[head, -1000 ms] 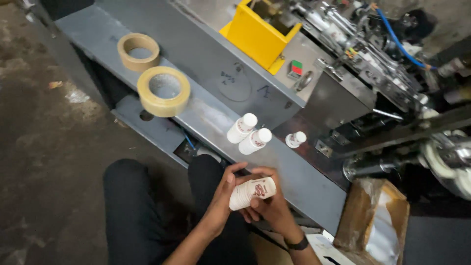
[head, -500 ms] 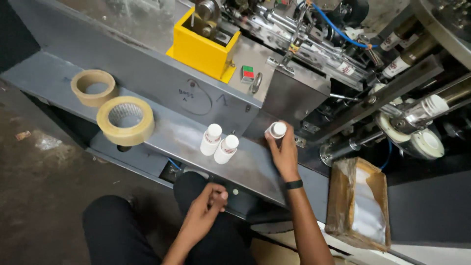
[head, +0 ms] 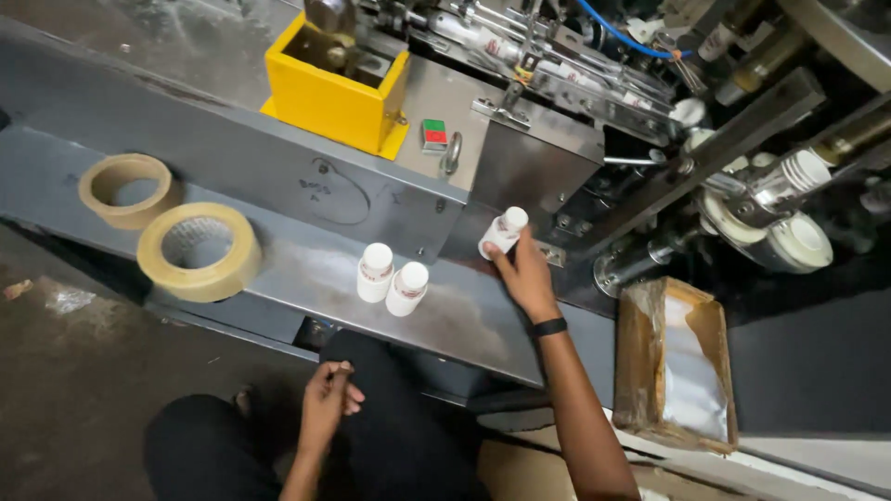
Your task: The person is seen picking up small white bottles from a surface and placing them inside plastic bags.
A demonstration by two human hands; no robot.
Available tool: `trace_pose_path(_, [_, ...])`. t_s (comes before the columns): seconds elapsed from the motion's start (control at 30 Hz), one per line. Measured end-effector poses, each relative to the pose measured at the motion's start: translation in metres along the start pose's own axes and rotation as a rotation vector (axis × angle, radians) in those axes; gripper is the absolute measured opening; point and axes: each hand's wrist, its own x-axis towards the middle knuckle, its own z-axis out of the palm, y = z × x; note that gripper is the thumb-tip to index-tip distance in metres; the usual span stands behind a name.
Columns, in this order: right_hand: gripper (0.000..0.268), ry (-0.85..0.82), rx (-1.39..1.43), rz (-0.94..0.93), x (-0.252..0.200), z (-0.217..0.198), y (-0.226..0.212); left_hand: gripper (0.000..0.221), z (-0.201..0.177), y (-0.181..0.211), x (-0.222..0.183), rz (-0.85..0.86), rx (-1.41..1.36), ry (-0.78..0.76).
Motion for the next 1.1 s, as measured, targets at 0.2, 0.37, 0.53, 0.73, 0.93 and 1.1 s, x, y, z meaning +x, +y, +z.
trace_pose_path(0.2, [0.073,0.105,-0.188,-0.189,-0.041,-0.059,-0.041,0.027,-0.017,-0.029,-0.001,0.099,0.121,0.031])
trace_pose_path(0.37, [0.055,0.372,-0.432,-0.263,-0.084,-0.162,-0.040,0.025,-0.016,-0.026,-0.004,0.061,0.169,0.054])
trace_pose_path(0.53, [0.044,0.296,-0.811,0.201,-0.119,-0.206,0.036,0.036,0.010,0.038,-0.018,-0.165,0.683,0.079])
trace_pose_path(0.73, [0.010,0.319,-0.506,0.101,-0.119,-0.197,0.041,0.039,0.014,0.038,-0.022,-0.067,0.713,0.091])
trace_pose_path(0.93, [0.011,0.315,-0.466,0.063,-0.117,-0.199,0.100,0.037,0.011,0.037,-0.027,0.059,0.610,0.086])
trace_pose_path(1.1, [0.016,0.204,-0.814,-0.001,-0.119,-0.191,0.116,0.035,0.021,0.067,-0.040,0.059,0.639,0.109])
